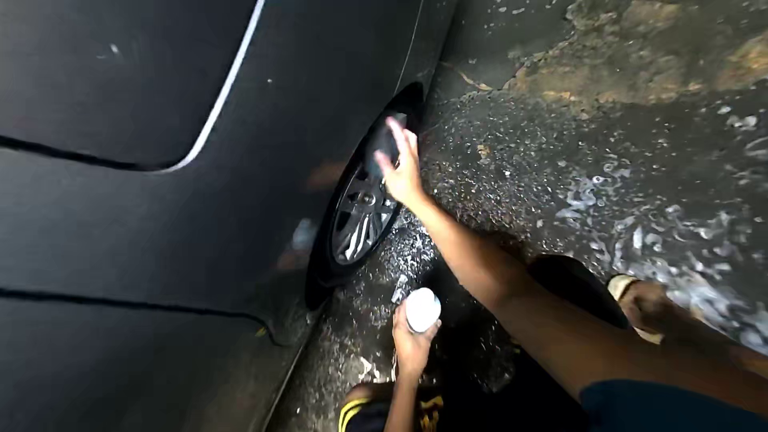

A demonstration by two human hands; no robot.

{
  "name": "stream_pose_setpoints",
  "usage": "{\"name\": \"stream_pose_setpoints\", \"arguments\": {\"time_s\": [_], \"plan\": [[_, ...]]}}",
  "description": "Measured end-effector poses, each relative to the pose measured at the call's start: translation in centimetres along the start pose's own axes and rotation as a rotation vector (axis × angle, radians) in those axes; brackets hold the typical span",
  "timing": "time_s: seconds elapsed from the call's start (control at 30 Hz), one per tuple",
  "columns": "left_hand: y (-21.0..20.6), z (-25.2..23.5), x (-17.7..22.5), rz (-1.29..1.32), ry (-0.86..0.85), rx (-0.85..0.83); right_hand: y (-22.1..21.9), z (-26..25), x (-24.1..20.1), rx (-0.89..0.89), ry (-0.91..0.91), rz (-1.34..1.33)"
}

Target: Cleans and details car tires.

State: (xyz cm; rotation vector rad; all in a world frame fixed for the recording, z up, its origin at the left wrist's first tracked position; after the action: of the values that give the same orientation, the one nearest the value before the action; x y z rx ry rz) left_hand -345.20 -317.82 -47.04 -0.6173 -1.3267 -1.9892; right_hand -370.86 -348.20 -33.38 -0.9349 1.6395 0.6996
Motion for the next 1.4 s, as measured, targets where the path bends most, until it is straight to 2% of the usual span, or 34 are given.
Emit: {"name": "stream_pose_setpoints", "arguments": {"time_s": [0.07,0.13,0.17,0.23,0.27,0.3,0.37,0.43,0.5,0.57,0.6,0.67,0.73,0.8,0.87,0.93,0.97,1.03,1.07,1.17,1.23,1.3,1.4], "plan": [[-1.7,-2.2,-2.4,0.012,-0.037,0.012,-0.2,-0.8,0.2,0.061,0.179,0.119],[-2.8,-4.1,-4.8,0.016,-0.054,0.028,1.3,-2.7,5.3,0.137,0.161,0.206],[-3.0,-5.2,-6.0,-0.002,-0.060,0.042,2.2,-3.8,9.4,0.168,0.076,0.244],[-3.0,-7.6,-7.5,-0.057,-0.071,0.080,3.7,-5.2,18.4,0.192,-0.231,0.237],[-2.7,-8.8,-7.4,-0.081,-0.085,0.103,4.1,-5.6,21.4,0.206,-0.355,0.185],[-2.3,-9.7,-7.1,-0.101,-0.108,0.120,4.3,-6.0,22.6,0.237,-0.414,0.117],[-1.3,-10.0,-6.4,-0.120,-0.141,0.138,4.4,-6.2,19.9,0.306,-0.347,0.045],[-0.4,-10.1,-5.9,-0.099,-0.152,0.145,3.2,-6.1,11.6,0.287,-0.144,0.060],[-0.6,-9.6,-6.3,-0.094,-0.122,0.126,0.3,-1.8,1.7,0.162,0.044,0.132],[-1.5,-9.6,-6.8,-0.100,-0.100,0.077,-4.1,6.0,-5.4,0.022,0.326,0.132],[-2.0,-9.7,-7.0,-0.104,-0.099,0.046,-6.5,10.3,-6.8,-0.038,0.495,0.088],[-3.1,-10.5,-7.2,-0.127,-0.093,-0.013,-10.7,17.4,-6.0,-0.269,0.747,-0.005],[-3.8,-11.1,-7.2,-0.147,-0.077,-0.048,-12.0,20.3,-4.8,-0.445,0.930,0.034],[-3.8,-11.3,-7.0,-0.153,-0.086,-0.059,-10.1,17.1,-4.5,-0.362,1.008,0.117],[-3.8,-10.5,-7.3,-0.150,-0.085,-0.074,-6.0,10.2,-3.3,-0.091,1.014,0.196],[-3.7,-9.8,-7.6,-0.146,-0.083,-0.076,-1.5,2.5,1.2,0.142,0.899,0.355],[-3.5,-9.5,-7.9,-0.151,-0.075,-0.074,0.3,-0.7,4.9,0.199,0.767,0.453],[-3.0,-9.1,-8.4,-0.170,-0.057,-0.067,2.6,-3.8,14.2,0.204,0.422,0.599],[-2.7,-9.0,-8.5,-0.183,-0.050,-0.067,2.8,-3.2,19.1,0.167,0.234,0.633],[-2.9,-8.9,-8.4,-0.226,-0.067,-0.126,1.0,5.2,31.1,-0.020,-0.314,0.627],[-4.4,-8.3,-8.5,-0.257,-0.101,-0.256,-1.4,12.7,35.1,-0.107,-0.580,0.548],[-6.3,-6.8,-9.0,-0.291,-0.136,-0.462,-4.8,20.0,35.3,-0.177,-0.757,0.434],[-8.8,-3.6,-9.7,-0.310,-0.142,-0.768,-9.8,29.8,31.5,-0.210,-1.047,0.047]]}}
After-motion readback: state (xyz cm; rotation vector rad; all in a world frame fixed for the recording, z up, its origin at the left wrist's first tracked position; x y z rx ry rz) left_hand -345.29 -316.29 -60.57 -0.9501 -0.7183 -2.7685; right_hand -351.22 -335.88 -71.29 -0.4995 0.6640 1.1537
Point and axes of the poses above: each hand's wrist, its own z-axis away from the middle knuckle, its own y-axis out of the back of the hand, x = y × z, the point moved 10 cm from there along -z, towards the middle knuckle, and after that the axes turned 3 degrees about -z, right-handed, at the moved point
